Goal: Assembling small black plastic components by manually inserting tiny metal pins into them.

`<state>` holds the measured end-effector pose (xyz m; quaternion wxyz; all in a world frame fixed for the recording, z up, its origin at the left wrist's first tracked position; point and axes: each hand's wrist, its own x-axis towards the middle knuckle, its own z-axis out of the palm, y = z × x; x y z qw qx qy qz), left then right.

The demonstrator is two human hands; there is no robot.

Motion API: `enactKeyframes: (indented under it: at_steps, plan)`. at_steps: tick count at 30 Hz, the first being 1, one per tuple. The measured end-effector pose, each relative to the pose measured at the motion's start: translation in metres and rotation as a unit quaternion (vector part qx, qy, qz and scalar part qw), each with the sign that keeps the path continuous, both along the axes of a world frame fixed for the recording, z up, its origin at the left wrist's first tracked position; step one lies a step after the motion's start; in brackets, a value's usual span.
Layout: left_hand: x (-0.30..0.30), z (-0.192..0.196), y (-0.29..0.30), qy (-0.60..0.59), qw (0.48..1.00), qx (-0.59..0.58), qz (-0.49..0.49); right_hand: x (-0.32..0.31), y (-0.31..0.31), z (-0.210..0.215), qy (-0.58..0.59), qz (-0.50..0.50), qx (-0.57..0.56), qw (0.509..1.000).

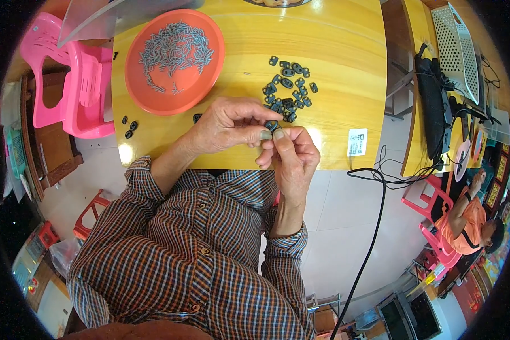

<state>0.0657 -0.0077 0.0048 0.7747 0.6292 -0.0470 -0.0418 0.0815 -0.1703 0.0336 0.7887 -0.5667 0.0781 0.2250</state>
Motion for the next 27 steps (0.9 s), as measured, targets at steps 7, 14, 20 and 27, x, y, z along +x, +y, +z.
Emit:
enactKeyframes:
  at_steps: [7,14,20,27]
  plan:
    - [-0.0006,-0.0003,0.0015,0.012,1.0,-0.011,-0.018,0.0001,-0.0022,-0.0008,0.003,0.016,0.019,1.0]
    - [-0.0011,0.0005,0.0001,0.036,0.998,-0.049,-0.021,0.0002,-0.0013,-0.0006,-0.006,0.024,0.028,0.999]
    - [-0.0013,0.0027,-0.0018,0.079,0.993,-0.092,-0.008,-0.0034,0.0043,0.0014,-0.003,0.002,0.015,1.0]
    - [-0.0014,0.005,0.0006,0.073,0.996,-0.06,-0.001,-0.0021,0.0022,-0.0004,-0.017,0.005,0.023,1.0]
